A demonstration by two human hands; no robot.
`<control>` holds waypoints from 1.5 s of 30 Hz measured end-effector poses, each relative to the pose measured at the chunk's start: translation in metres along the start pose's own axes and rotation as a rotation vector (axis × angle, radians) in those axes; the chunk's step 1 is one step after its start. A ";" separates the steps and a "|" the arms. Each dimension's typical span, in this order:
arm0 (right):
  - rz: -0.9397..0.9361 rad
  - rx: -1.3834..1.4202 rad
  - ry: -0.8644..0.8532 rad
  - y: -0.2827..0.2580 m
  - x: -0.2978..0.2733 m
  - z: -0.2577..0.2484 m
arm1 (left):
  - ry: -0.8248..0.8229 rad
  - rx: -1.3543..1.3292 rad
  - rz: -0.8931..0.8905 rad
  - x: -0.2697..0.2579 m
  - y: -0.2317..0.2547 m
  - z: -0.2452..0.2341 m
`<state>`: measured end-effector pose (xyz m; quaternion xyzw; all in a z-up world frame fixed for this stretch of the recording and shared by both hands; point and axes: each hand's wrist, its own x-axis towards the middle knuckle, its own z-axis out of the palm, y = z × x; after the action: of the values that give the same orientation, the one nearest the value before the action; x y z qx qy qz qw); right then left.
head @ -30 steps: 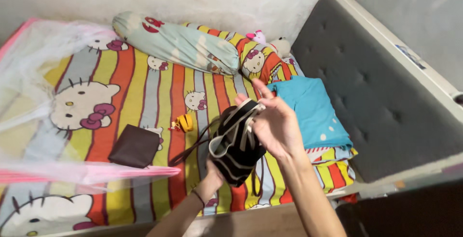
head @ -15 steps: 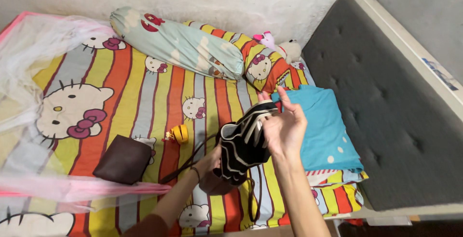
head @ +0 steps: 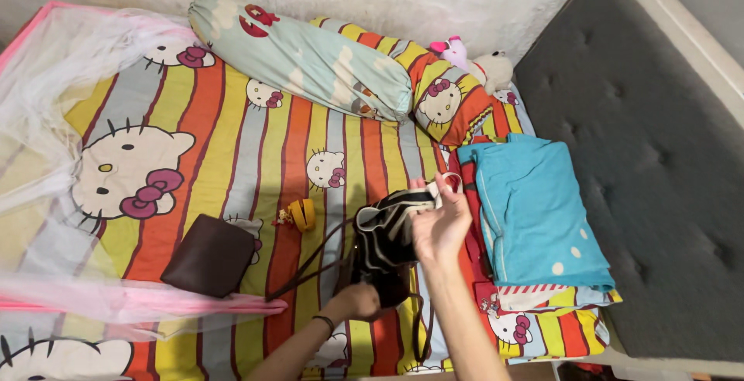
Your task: The person packs a small black pouch with a hairbrush and a card, then places it into a larger bag on the bed. They then pack several books and notebooks into a striped tote bag at a vanity table, and finally place small items into a brown handbag on a chair.
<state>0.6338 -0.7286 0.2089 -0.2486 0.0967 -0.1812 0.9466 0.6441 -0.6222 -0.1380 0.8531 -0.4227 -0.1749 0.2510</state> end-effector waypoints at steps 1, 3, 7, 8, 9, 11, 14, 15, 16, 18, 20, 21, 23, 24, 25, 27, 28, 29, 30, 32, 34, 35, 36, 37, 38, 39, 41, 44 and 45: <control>-0.012 0.006 0.019 0.006 0.000 -0.004 | 0.174 -0.012 -0.069 0.002 -0.003 -0.011; -0.039 -0.052 0.025 0.013 -0.007 -0.018 | 0.444 -0.079 -0.222 -0.005 -0.003 -0.038; -0.039 -0.069 0.087 0.033 -0.022 -0.045 | 0.768 -0.274 -0.003 -0.037 0.026 -0.102; -0.020 -0.066 0.114 0.040 -0.020 -0.049 | 0.791 -0.297 0.156 -0.042 0.039 -0.116; 0.000 -0.063 0.140 0.046 -0.017 -0.053 | 0.801 -0.301 0.414 -0.042 0.050 -0.130; 0.036 -0.038 0.147 0.053 -0.011 -0.060 | 0.749 -0.468 0.222 -0.038 0.076 -0.141; 0.079 -0.017 0.092 0.061 0.012 -0.060 | 0.867 -0.449 0.108 -0.017 0.079 -0.151; 0.101 -0.045 0.091 0.063 0.016 -0.061 | 0.936 -0.401 0.097 -0.008 0.075 -0.150; 0.122 -0.073 0.091 0.063 0.018 -0.061 | 0.885 -0.397 0.076 0.000 0.068 -0.148; 0.149 -0.127 0.085 0.066 0.016 -0.063 | 0.786 -0.387 0.034 0.010 0.051 -0.139; 0.182 -0.211 0.051 0.070 0.010 -0.063 | 0.795 -0.332 0.068 0.017 0.037 -0.131; 0.201 -0.266 0.020 0.070 0.007 -0.063 | 0.800 -0.304 0.084 0.019 0.031 -0.127; 0.265 -0.415 -0.019 0.064 0.004 -0.064 | 0.761 -0.413 0.074 0.023 0.022 -0.123; 0.311 -0.506 -0.027 0.058 0.003 -0.067 | 0.742 -0.466 0.069 0.024 0.017 -0.123; 0.357 -0.597 -0.036 0.051 0.003 -0.073 | 0.763 -0.502 0.042 0.025 0.014 -0.123; 0.368 -0.680 -0.043 0.035 0.004 -0.096 | 0.802 -0.575 -0.008 0.029 0.008 -0.120; 0.374 -0.721 -0.048 0.027 0.005 -0.112 | 0.791 -0.543 -0.088 0.031 0.005 -0.119; 0.356 -0.780 -0.047 0.025 0.006 -0.132 | 0.780 -0.511 -0.166 0.033 0.002 -0.118; 0.338 -0.840 -0.050 0.028 0.009 -0.154 | 0.772 -0.479 -0.245 0.036 -0.001 -0.118; 0.380 -0.944 0.025 0.052 0.023 -0.197 | 0.758 -0.432 -0.313 0.039 -0.004 -0.114; 0.418 -0.970 0.170 0.091 0.047 -0.233 | 0.762 -0.434 -0.354 0.042 -0.003 -0.111; 0.397 -0.953 0.236 0.107 0.060 -0.248 | 0.774 -0.458 -0.361 0.045 0.000 -0.109; 0.366 -0.884 0.304 0.117 0.076 -0.259 | 0.789 -0.479 -0.370 0.047 0.002 -0.110; 0.334 -0.814 0.371 0.125 0.092 -0.268 | 0.839 -0.504 -0.407 0.049 0.005 -0.112; 0.305 -0.742 0.436 0.132 0.102 -0.273 | 0.890 -0.527 -0.443 0.049 0.008 -0.113; 0.301 -0.773 0.466 0.138 0.108 -0.280 | 0.941 -0.550 -0.480 0.050 0.011 -0.116; 0.291 -0.859 0.547 0.146 0.115 -0.293 | 0.970 -0.625 -0.566 0.049 0.017 -0.120; 0.318 -1.036 0.636 0.154 0.119 -0.305 | 0.983 -0.690 -0.601 0.045 0.020 -0.124; 0.338 -1.087 0.653 0.156 0.121 -0.308 | 0.982 -0.703 -0.598 0.044 0.019 -0.126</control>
<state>0.7062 -0.7837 -0.1456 -0.6052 0.4947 -0.0213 0.6234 0.7218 -0.6323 -0.0286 0.7813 0.0769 0.0441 0.6178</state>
